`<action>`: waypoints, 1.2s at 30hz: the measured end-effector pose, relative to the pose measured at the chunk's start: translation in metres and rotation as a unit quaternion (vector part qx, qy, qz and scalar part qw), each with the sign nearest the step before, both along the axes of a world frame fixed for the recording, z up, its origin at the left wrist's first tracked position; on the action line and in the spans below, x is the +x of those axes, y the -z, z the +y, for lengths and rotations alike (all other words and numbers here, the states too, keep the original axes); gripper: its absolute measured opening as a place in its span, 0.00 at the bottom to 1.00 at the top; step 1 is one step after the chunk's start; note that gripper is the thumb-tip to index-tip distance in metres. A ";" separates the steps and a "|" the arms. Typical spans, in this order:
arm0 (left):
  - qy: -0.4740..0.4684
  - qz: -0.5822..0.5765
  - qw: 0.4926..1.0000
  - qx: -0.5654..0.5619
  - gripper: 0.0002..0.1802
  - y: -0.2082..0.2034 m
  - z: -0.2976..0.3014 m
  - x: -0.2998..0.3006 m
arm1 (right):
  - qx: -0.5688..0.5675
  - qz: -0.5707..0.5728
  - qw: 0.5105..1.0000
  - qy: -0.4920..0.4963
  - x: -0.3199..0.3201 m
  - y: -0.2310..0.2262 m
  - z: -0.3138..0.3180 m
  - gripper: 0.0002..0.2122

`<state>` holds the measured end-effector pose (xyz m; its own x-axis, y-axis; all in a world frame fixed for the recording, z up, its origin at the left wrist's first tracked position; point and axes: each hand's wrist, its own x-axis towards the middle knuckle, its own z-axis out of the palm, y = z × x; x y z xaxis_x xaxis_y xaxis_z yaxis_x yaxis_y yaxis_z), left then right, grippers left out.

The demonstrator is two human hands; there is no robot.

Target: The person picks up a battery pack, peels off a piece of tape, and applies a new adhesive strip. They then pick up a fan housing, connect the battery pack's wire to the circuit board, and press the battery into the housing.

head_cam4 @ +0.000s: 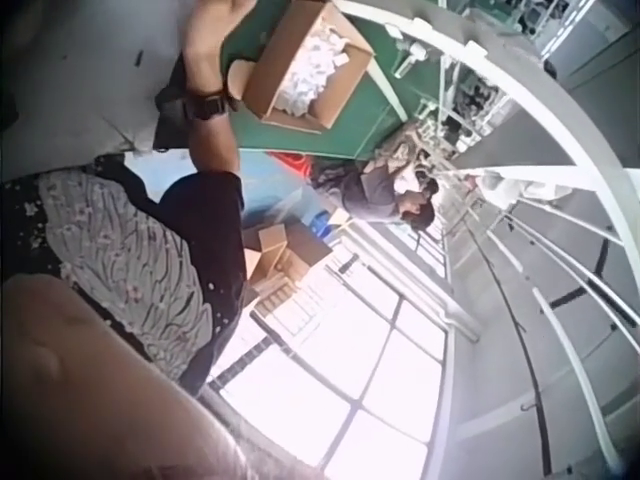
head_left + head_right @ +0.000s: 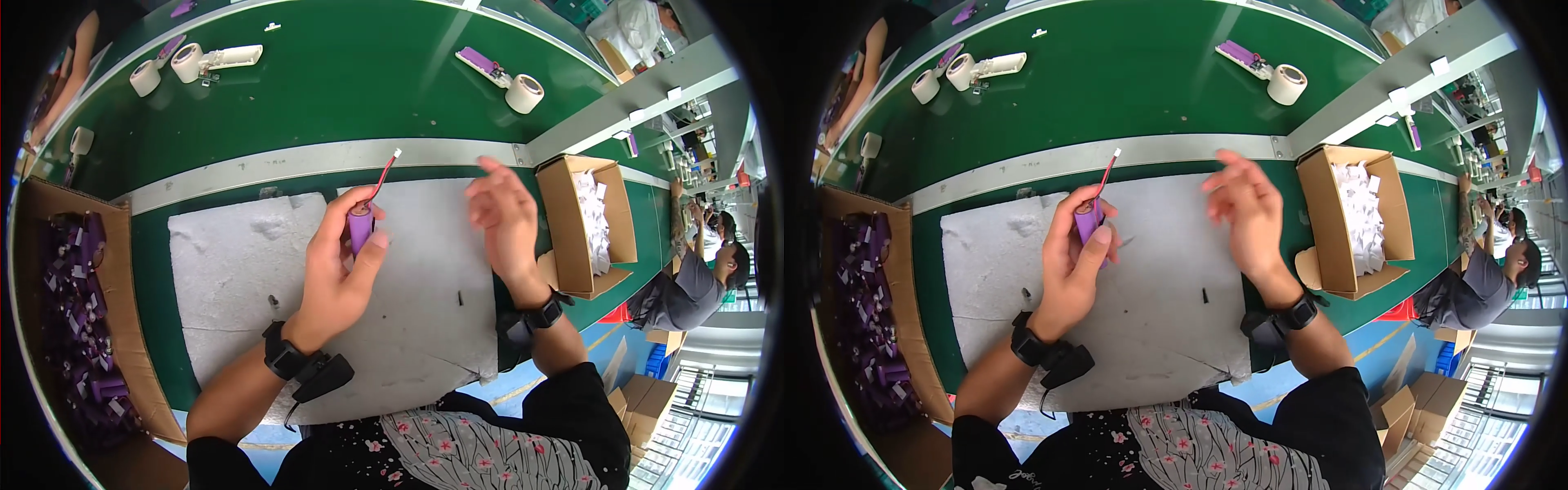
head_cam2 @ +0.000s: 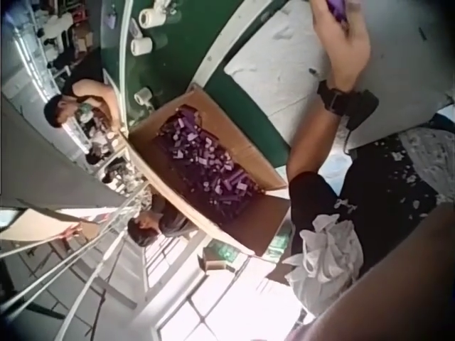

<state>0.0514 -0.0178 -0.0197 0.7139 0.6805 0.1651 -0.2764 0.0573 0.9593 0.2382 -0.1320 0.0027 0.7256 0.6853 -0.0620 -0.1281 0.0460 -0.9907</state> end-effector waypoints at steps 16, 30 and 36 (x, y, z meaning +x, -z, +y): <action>0.041 0.023 0.944 0.326 0.26 -0.009 -0.003 0.002 | 0.004 -0.086 0.950 -0.301 -0.043 0.015 -0.012 0.36; -0.266 0.366 0.859 0.238 0.38 -0.021 0.235 0.038 | 0.012 -0.052 0.956 -0.290 -0.041 0.017 -0.001 0.23; -0.257 0.392 0.853 0.229 0.34 0.001 0.297 0.065 | 0.004 -0.069 0.951 -0.300 -0.044 0.024 -0.003 0.21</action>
